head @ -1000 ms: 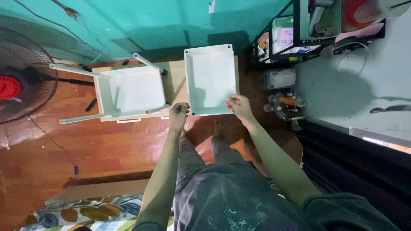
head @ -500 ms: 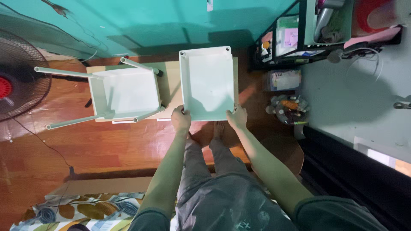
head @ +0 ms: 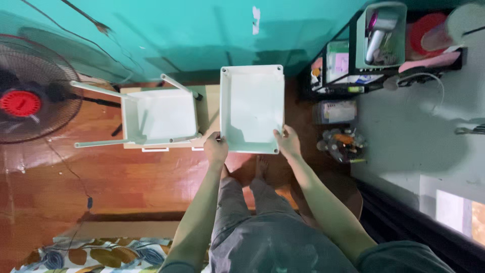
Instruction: The person assembles a white plastic storage unit by inserting vertical support poles into the corners of the base and then placing a drawer tray on top. The person repeats this process to stack a second drawer unit on top of the first.
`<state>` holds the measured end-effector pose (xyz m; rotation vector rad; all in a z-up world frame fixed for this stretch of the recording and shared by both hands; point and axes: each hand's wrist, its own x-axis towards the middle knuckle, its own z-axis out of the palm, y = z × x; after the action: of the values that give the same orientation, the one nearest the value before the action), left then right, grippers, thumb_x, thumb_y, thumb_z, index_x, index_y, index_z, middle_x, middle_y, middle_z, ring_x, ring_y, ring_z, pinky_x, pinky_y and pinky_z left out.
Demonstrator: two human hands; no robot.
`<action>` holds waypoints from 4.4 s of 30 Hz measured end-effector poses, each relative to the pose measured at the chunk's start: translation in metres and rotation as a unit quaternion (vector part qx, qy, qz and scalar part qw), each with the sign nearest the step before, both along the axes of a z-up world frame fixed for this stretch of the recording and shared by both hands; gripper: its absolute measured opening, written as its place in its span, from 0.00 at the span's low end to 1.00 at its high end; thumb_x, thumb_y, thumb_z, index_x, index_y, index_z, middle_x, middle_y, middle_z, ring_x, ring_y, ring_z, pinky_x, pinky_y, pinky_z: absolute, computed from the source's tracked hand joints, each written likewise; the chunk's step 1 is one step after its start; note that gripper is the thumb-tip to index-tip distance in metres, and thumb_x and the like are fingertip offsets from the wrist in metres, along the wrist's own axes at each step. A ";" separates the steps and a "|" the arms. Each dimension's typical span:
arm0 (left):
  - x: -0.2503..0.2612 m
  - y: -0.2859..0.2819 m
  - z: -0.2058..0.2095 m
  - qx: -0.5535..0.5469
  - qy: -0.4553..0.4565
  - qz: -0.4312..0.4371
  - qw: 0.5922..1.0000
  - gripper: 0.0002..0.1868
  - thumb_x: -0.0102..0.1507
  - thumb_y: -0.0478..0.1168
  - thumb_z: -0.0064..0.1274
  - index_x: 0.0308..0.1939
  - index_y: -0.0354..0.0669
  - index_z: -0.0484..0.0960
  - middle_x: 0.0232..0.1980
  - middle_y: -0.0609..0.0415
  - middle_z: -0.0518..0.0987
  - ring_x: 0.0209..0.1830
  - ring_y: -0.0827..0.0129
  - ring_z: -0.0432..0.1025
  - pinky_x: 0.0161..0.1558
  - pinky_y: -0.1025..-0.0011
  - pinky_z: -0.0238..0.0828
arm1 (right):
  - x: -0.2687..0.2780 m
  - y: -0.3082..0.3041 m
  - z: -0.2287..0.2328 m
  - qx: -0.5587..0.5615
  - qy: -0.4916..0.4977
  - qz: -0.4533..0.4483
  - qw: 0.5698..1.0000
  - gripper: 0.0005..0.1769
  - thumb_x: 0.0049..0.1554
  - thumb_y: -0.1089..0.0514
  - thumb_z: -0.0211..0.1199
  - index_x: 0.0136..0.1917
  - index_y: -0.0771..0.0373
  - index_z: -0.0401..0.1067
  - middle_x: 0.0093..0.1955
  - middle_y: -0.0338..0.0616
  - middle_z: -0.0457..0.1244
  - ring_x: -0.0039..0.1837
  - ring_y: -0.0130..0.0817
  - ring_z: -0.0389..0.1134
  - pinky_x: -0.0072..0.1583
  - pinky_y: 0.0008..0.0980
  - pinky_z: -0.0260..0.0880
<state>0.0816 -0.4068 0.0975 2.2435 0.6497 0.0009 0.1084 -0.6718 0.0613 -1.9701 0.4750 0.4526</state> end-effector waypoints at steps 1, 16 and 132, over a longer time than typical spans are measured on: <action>0.000 0.002 0.010 0.006 -0.007 -0.006 1.000 0.08 0.57 0.37 0.56 0.38 0.38 0.83 0.35 0.43 0.83 0.36 0.52 0.78 0.40 0.61 0.73 | 0.002 -0.001 0.009 0.084 -0.027 -0.044 0.995 0.32 0.56 0.49 0.62 0.68 0.66 0.60 0.58 0.54 0.65 0.58 0.40 0.67 0.56 0.37 0.67; 0.008 0.029 0.188 -0.008 -0.282 0.046 0.958 0.38 0.61 0.44 0.60 0.70 0.31 0.60 0.60 0.33 0.70 0.52 0.52 0.71 0.51 0.60 0.71 | 0.038 0.025 0.187 0.276 -0.095 -0.090 0.952 0.14 0.58 0.61 0.58 0.56 0.69 0.71 0.48 0.47 0.66 0.45 0.36 0.68 0.45 0.35 0.73; -0.048 0.199 0.205 -0.437 -0.136 0.018 0.889 0.31 0.61 0.50 0.54 0.62 0.31 0.73 0.51 0.46 0.80 0.48 0.68 0.75 0.47 0.68 0.76 | -0.006 0.114 0.229 0.405 -0.093 -0.079 0.906 0.32 0.63 0.40 0.44 0.68 0.67 0.61 0.64 0.48 0.63 0.65 0.37 0.65 0.63 0.38 0.66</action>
<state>0.0340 -0.2079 0.3022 1.3234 0.4124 0.0340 0.1027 -0.5575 0.2903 -1.1411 0.2551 0.2852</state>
